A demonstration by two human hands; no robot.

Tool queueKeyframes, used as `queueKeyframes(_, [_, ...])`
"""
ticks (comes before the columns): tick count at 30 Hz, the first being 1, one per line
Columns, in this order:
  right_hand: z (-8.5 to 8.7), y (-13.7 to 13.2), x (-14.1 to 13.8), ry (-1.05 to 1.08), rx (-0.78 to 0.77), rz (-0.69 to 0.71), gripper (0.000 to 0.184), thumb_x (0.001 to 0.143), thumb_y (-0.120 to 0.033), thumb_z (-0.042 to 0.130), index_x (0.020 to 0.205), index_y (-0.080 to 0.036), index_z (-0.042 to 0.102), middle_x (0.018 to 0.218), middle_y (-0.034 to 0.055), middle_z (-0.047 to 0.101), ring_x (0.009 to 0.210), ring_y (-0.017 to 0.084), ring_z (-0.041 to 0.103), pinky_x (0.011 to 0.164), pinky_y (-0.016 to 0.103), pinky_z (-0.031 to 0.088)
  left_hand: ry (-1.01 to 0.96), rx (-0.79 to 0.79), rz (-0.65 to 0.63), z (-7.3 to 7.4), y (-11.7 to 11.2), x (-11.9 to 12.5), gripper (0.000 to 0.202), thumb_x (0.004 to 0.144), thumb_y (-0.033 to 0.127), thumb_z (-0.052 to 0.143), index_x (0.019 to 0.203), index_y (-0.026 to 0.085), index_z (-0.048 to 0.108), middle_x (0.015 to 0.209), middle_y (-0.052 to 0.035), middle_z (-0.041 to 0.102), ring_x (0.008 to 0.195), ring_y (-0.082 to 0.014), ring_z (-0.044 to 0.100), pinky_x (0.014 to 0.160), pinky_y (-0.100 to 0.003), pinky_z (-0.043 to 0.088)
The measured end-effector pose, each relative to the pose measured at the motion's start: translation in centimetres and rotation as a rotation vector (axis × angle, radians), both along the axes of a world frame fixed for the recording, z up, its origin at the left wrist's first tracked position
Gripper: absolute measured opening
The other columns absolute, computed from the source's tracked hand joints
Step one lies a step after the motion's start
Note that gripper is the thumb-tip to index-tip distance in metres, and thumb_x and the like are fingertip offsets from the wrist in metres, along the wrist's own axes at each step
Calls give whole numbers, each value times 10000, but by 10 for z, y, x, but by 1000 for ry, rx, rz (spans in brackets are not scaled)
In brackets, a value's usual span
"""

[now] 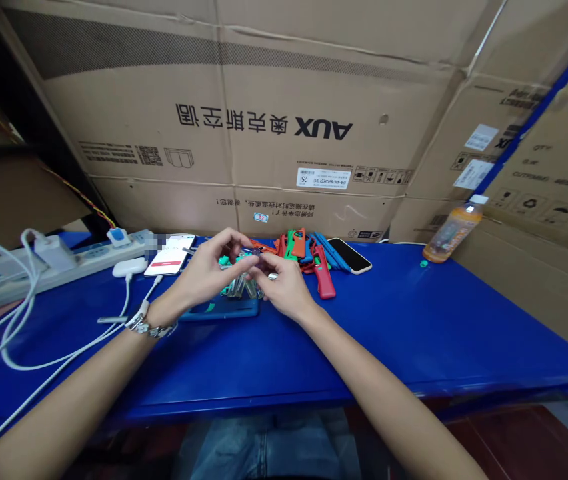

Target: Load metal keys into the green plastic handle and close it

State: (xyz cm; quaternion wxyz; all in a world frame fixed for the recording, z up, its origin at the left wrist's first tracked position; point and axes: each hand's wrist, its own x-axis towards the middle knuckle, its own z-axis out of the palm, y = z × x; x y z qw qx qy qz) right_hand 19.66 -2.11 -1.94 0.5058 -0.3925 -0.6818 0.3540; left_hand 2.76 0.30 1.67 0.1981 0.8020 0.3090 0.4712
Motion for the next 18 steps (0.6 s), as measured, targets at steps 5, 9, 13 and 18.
queueKeyframes(5, [4,-1,9,35,-61,-2,315,870,-493,607,971,-195,620,692,1,626,509,112,542,380,211,460,192,-87,-205,4,1,-9,176,903,326,595,809,179,611,726,6,598,650,-122,534,620,-255,420])
queueKeyframes(9, [3,-3,8,67,-35,25,287,885,-485,595,901,-198,579,655,-15,605,483,103,546,412,221,491,174,-105,-253,1,-1,-6,168,908,334,596,860,177,631,786,-6,639,721,-137,581,693,-276,457])
queueKeyframes(13, [0,-6,4,42,-1,72,251,906,-455,583,944,-207,573,712,-7,624,514,101,563,450,231,515,-25,-105,-209,-1,-3,0,260,934,352,572,1128,190,631,925,-47,653,829,-155,606,744,-289,483])
queueKeyframes(18, [-5,-8,1,-18,33,72,250,927,-457,549,905,-208,571,747,9,634,543,113,579,487,264,542,-45,-66,-227,1,-5,1,229,935,324,581,1103,214,691,956,-53,647,856,-156,603,773,-295,488])
